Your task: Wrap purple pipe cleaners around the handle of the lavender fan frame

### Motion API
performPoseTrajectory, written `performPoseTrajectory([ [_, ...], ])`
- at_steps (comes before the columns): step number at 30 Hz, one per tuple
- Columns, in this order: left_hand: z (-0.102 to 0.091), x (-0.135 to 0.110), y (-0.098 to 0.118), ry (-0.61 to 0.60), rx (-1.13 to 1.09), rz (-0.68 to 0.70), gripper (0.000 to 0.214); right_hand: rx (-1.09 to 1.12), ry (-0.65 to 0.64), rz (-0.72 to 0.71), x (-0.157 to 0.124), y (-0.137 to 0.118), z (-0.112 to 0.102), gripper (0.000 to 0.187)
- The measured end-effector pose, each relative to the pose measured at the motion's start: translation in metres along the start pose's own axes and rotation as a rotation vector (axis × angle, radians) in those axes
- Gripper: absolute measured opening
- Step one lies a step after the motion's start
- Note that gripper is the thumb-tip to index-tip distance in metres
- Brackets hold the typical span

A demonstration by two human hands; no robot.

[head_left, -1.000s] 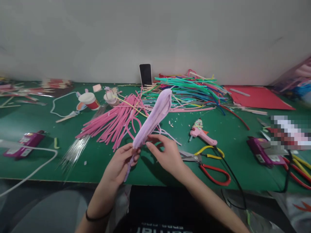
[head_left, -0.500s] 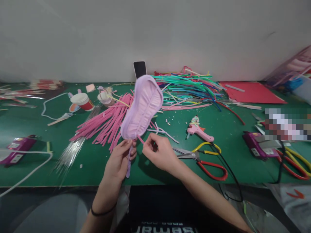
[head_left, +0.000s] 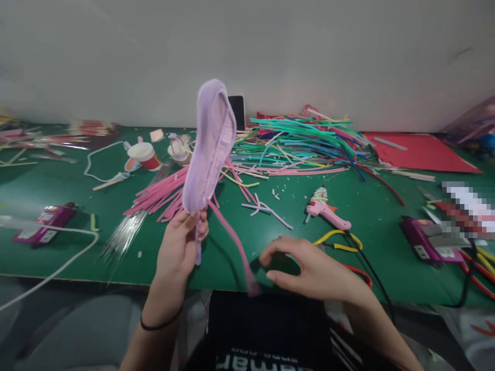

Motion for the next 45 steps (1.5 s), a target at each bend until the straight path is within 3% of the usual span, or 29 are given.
performPoseTrajectory([
  [2,0.009,-0.004,-0.003,-0.023,0.051,-0.029,0.03,-0.06,0.064,0.019,0.014,0.0,-0.01,0.059],
  [3,0.013,-0.007,-0.005,-0.032,0.073,-0.051,0.032,-0.033,0.116,0.017,0.024,-0.002,-0.015,0.069],
  [6,0.03,-0.016,-0.013,-0.088,0.145,-0.103,0.032,0.1,0.272,-0.099,0.054,-0.017,-0.025,0.051],
  [10,0.052,-0.024,-0.018,-0.155,0.228,-0.052,0.03,0.155,0.318,-0.206,0.075,-0.029,-0.02,0.027],
  [17,0.063,-0.027,-0.023,-0.15,0.246,-0.016,0.029,0.105,0.345,-0.234,0.06,-0.028,-0.025,0.033],
  [22,0.078,-0.024,-0.021,-0.263,-0.009,-0.102,0.045,0.098,0.372,-0.329,0.057,-0.033,-0.029,0.036],
  [25,0.091,-0.02,-0.019,-0.32,-0.07,-0.177,0.039,0.12,0.399,-0.361,0.059,-0.03,-0.03,0.042],
  [30,0.087,-0.013,-0.025,-0.234,-0.009,-0.264,0.027,0.103,0.497,-0.301,0.06,-0.015,-0.04,0.042],
  [37,0.099,-0.019,-0.044,-0.286,-0.091,-0.195,0.053,0.077,0.55,-0.322,0.064,0.0,-0.05,0.037],
  [42,0.103,-0.016,-0.064,-0.232,-0.151,-0.186,0.041,0.073,0.555,-0.315,0.066,0.005,-0.047,0.033],
  [45,0.104,-0.015,-0.069,-0.236,-0.138,-0.226,0.043,0.065,0.565,-0.297,0.063,0.01,-0.045,0.041],
])
Point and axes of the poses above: each hand's wrist, its own x-axis towards the middle knuckle, its own z-axis out of the palm, y = z × x, the point moved 8 cm from there along x, towards the middle knuckle, and after that the axes turned 3 degrees about x, right-handed, at the moved point
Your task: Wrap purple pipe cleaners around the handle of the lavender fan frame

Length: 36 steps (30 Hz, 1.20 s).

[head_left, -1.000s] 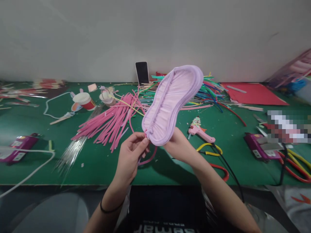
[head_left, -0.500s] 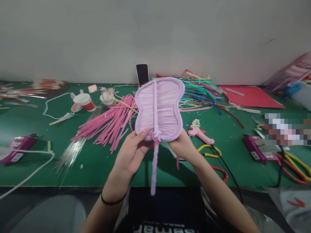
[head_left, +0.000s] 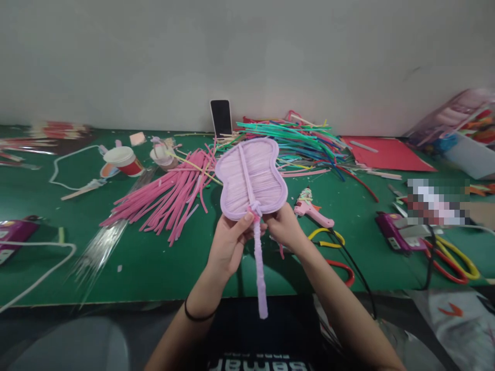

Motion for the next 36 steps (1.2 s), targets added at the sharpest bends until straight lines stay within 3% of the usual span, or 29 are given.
performPoseTrajectory([
  [3,0.001,0.0,0.0,0.009,-0.018,-0.042,0.049,-0.024,-0.024,-0.034,-0.003,0.0,0.0,0.049],
  [7,0.001,-0.001,0.004,0.006,-0.039,-0.037,0.042,-0.12,-0.059,-0.16,-0.003,-0.008,-0.004,0.046],
  [11,-0.001,-0.002,0.011,0.002,-0.027,0.007,0.037,-0.199,-0.042,-0.199,-0.004,-0.013,-0.009,0.043],
  [15,-0.002,-0.001,0.018,-0.042,0.012,0.035,0.03,-0.097,-0.005,-0.045,-0.007,-0.015,-0.011,0.028],
  [18,-0.005,-0.001,0.029,-0.009,0.032,0.112,0.03,0.029,-0.003,0.064,-0.011,-0.019,-0.006,0.02],
  [28,-0.003,-0.006,0.042,0.048,0.111,0.219,0.04,0.024,0.2,0.073,-0.009,-0.002,-0.009,0.013],
  [31,0.0,-0.004,0.044,0.03,0.166,0.261,0.045,0.066,0.197,0.085,-0.007,-0.006,-0.012,0.015],
  [36,-0.003,0.001,0.066,0.079,0.217,0.477,0.052,0.086,0.115,0.195,-0.01,-0.014,-0.009,0.02],
])
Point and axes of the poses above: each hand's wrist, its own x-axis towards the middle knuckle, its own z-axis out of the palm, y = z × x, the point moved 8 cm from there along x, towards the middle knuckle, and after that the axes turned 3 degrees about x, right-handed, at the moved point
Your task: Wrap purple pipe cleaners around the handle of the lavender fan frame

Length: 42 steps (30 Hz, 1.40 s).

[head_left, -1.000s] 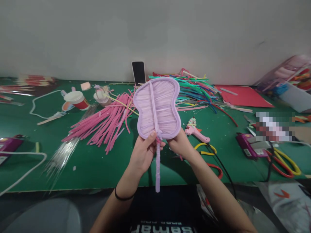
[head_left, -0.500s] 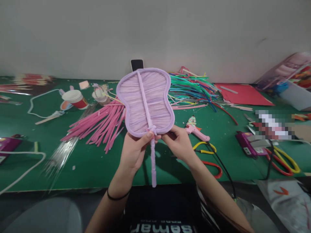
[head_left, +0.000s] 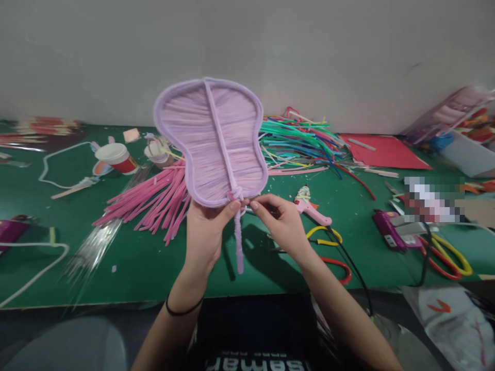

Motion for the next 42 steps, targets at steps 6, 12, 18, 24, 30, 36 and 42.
performPoseTrajectory([
  [6,-0.018,0.009,0.01,0.082,0.142,0.174,0.042,-0.039,0.015,0.042,-0.012,-0.015,0.004,0.022],
  [12,-0.02,0.01,0.014,0.081,0.277,0.312,0.045,-0.254,-0.013,-0.181,-0.023,-0.049,0.011,0.009],
  [18,-0.021,0.004,0.007,0.11,0.275,0.308,0.04,-0.472,-0.149,-0.336,-0.018,-0.075,0.017,0.012],
  [24,-0.016,-0.001,0.004,0.128,0.157,0.235,0.041,-0.672,-0.304,-0.383,-0.018,-0.084,0.025,0.014],
  [30,-0.021,-0.005,0.009,0.264,0.137,0.276,0.04,-0.832,-0.219,-0.397,-0.039,-0.069,0.033,0.023],
  [36,-0.017,-0.012,0.006,0.263,0.233,0.345,0.038,-0.629,-0.176,-0.351,-0.039,-0.073,0.025,0.02],
  [42,-0.023,-0.012,-0.001,0.269,0.397,0.369,0.048,-0.403,-0.154,-0.261,-0.025,-0.066,0.024,0.013],
])
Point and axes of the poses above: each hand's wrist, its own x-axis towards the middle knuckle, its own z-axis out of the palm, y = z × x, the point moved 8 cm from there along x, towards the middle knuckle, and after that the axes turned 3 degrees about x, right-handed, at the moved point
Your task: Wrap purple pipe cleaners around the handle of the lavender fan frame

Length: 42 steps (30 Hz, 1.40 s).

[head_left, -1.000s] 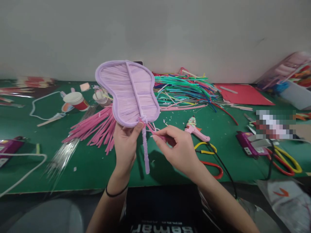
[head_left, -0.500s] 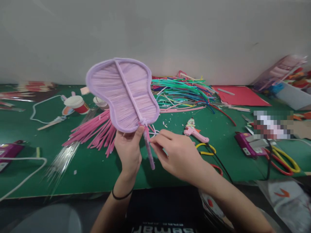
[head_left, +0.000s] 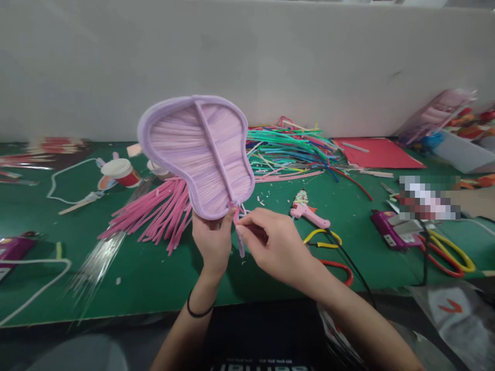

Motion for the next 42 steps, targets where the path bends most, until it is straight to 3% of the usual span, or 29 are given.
performPoseTrajectory([
  [4,0.011,0.001,-0.002,-0.163,-0.08,-0.074,0.062,0.226,0.027,0.151,0.001,0.018,-0.009,0.013],
  [7,0.021,-0.001,0.003,-0.26,-0.21,-0.163,0.072,0.441,-0.043,0.253,-0.002,0.027,-0.018,0.022],
  [10,0.028,-0.004,0.011,-0.303,-0.29,-0.223,0.068,0.775,-0.117,0.375,-0.008,0.035,-0.022,0.036],
  [13,0.029,-0.006,0.012,-0.293,-0.318,-0.278,0.058,0.947,-0.089,0.456,-0.014,0.046,-0.024,0.041],
  [16,0.029,-0.008,0.008,-0.285,-0.336,-0.326,0.059,0.893,0.007,0.394,-0.014,0.054,-0.027,0.036],
  [19,0.027,-0.008,0.003,-0.257,-0.344,-0.338,0.065,0.702,0.059,0.275,-0.012,0.054,-0.028,0.046],
  [24,0.025,-0.007,-0.002,-0.232,-0.329,-0.318,0.066,0.28,0.13,0.111,-0.01,0.042,-0.031,0.022],
  [28,0.022,-0.005,-0.004,-0.201,-0.293,-0.299,0.063,0.046,0.096,-0.079,-0.011,0.029,-0.025,0.041],
  [30,0.021,-0.004,-0.005,-0.19,-0.279,-0.28,0.063,-0.009,0.049,-0.119,-0.013,0.029,-0.019,0.044],
  [32,0.02,-0.004,-0.007,-0.186,-0.256,-0.271,0.062,-0.02,0.013,-0.156,-0.016,0.027,-0.012,0.035],
  [35,0.019,-0.005,-0.01,-0.174,-0.227,-0.253,0.061,-0.019,0.119,-0.219,-0.021,0.02,-0.009,0.022],
  [39,0.016,-0.006,-0.009,-0.088,-0.213,-0.199,0.059,-0.026,0.318,-0.2,-0.025,0.014,-0.012,0.028],
  [42,0.016,-0.007,-0.008,-0.06,-0.235,-0.211,0.058,0.044,0.367,-0.057,-0.023,0.025,-0.02,0.025],
])
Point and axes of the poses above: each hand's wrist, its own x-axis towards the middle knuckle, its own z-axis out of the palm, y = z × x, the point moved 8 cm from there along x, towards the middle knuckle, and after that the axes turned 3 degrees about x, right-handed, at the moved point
